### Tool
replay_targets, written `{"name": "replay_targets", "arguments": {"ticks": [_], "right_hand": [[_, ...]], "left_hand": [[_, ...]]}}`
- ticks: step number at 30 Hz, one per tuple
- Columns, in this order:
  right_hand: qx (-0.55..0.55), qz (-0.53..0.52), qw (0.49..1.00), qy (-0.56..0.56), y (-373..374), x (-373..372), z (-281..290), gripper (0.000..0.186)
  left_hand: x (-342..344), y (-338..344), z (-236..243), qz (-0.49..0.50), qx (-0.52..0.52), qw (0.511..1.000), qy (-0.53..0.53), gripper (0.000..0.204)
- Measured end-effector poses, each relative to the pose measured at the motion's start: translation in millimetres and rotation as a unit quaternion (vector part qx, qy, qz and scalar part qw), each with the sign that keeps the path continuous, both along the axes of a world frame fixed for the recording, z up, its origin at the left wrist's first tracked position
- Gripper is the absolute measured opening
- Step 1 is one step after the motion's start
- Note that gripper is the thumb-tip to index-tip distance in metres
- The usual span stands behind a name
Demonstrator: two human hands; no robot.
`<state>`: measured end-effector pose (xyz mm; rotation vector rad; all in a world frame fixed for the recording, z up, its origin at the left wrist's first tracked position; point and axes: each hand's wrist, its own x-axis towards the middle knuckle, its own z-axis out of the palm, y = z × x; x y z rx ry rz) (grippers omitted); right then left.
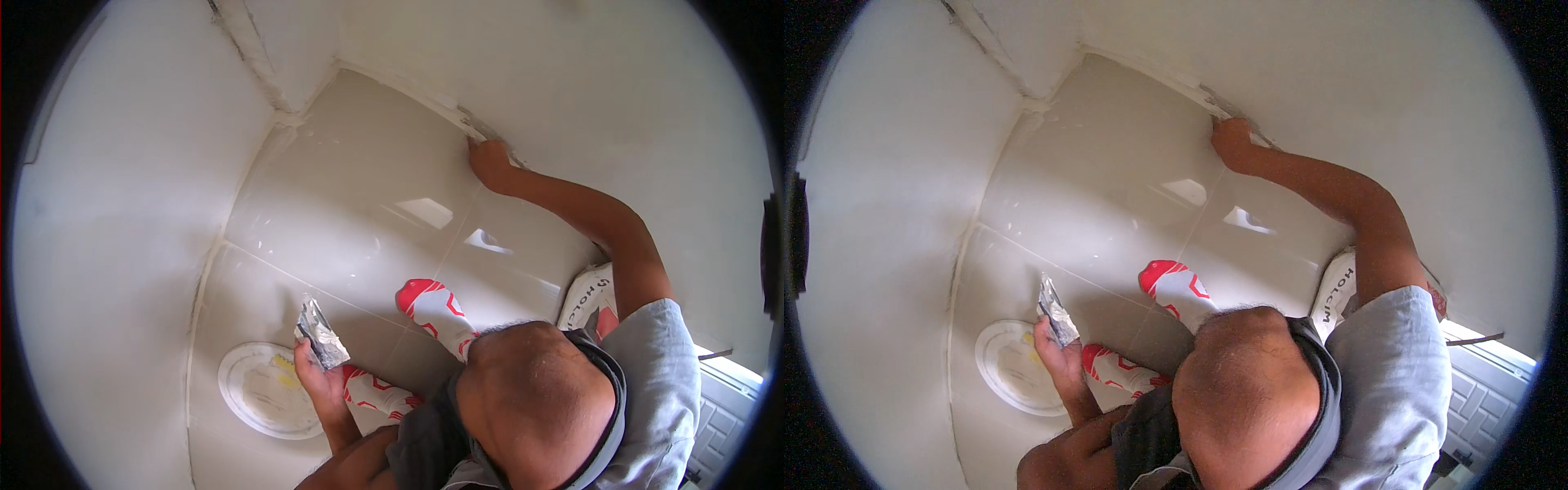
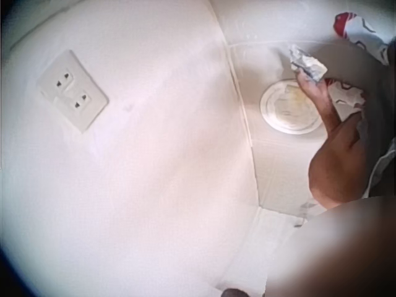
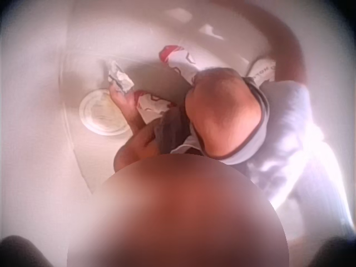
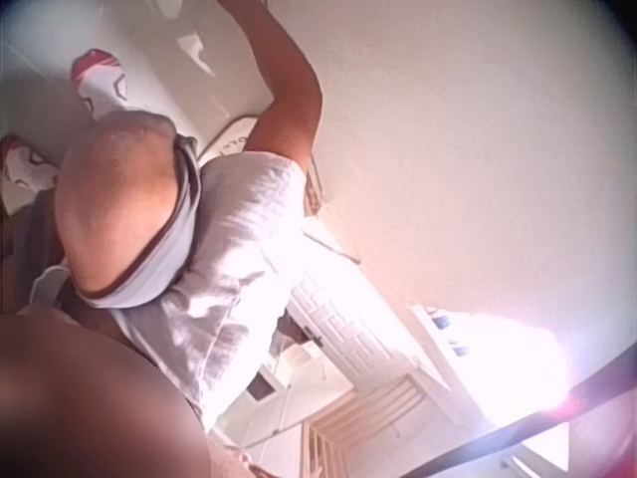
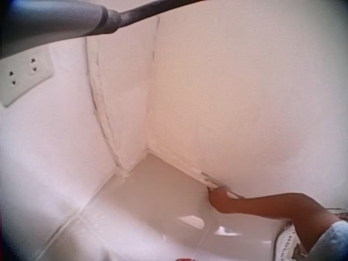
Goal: Applying plaster or grout to a wall corner using a putty knife and hands.
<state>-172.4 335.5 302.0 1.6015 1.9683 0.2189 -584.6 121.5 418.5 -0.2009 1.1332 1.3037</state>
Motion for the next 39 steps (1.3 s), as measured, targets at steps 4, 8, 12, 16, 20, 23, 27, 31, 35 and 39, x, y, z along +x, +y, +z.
{"name": "replay_targets", "arguments": {"ticks": [4,8,12,16,20,23,27,31,35,39], "right_hand": [[-0.215,0.058,0.967,0.127,-21.7,-85.3,91.9,0.055],[-0.438,0.028,0.704,0.558,-71.3,-152.9,152.8,0.074],[-0.513,0.007,0.596,0.618,-99.9,-185.2,172.4,0.084],[-0.403,0.182,0.665,0.602,-106.6,-178.0,155.9,0.078],[-0.422,0.274,0.731,0.461,-79.9,-174.4,161.0,0.067],[-0.223,0.346,0.872,0.264,-42.0,-155.0,129.8,0.058],[-0.033,0.322,0.942,0.094,60.1,-140.3,99.6,0.057],[0.006,0.327,0.943,0.058,133.2,-151.0,68.3,0.058],[0.024,0.298,0.954,-0.007,169.7,-160.9,44.1,0.054],[0.053,0.262,0.963,-0.047,189.4,-156.7,22.1,0.058]], "left_hand": [[-2.1,-3.1,-0.7,-0.007,-0.022,1.0,0.005,0.026],[20.0,-2.4,-20.5,-0.041,-0.089,0.993,-0.064,0.019],[36.5,0.3,-20.7,-0.093,-0.083,0.985,-0.122,0.019],[43.6,9.1,-6.4,-0.092,-0.092,0.982,-0.134,0.02],[27.8,-0.4,-19.4,-0.017,-0.152,0.968,-0.199,0.021],[14.3,-1.4,-20.6,-0.007,-0.073,0.992,-0.106,0.021],[7.1,3.9,-9.8,-0.021,-0.025,0.996,-0.078,0.024],[5.1,-0.7,-8.0,-0.013,-0.051,0.993,-0.106,0.027],[4.2,0.4,-2.7,0.018,-0.076,0.991,-0.104,0.027],[-0.7,0.8,-3.8,0.015,-0.053,0.993,-0.103,0.028]]}}
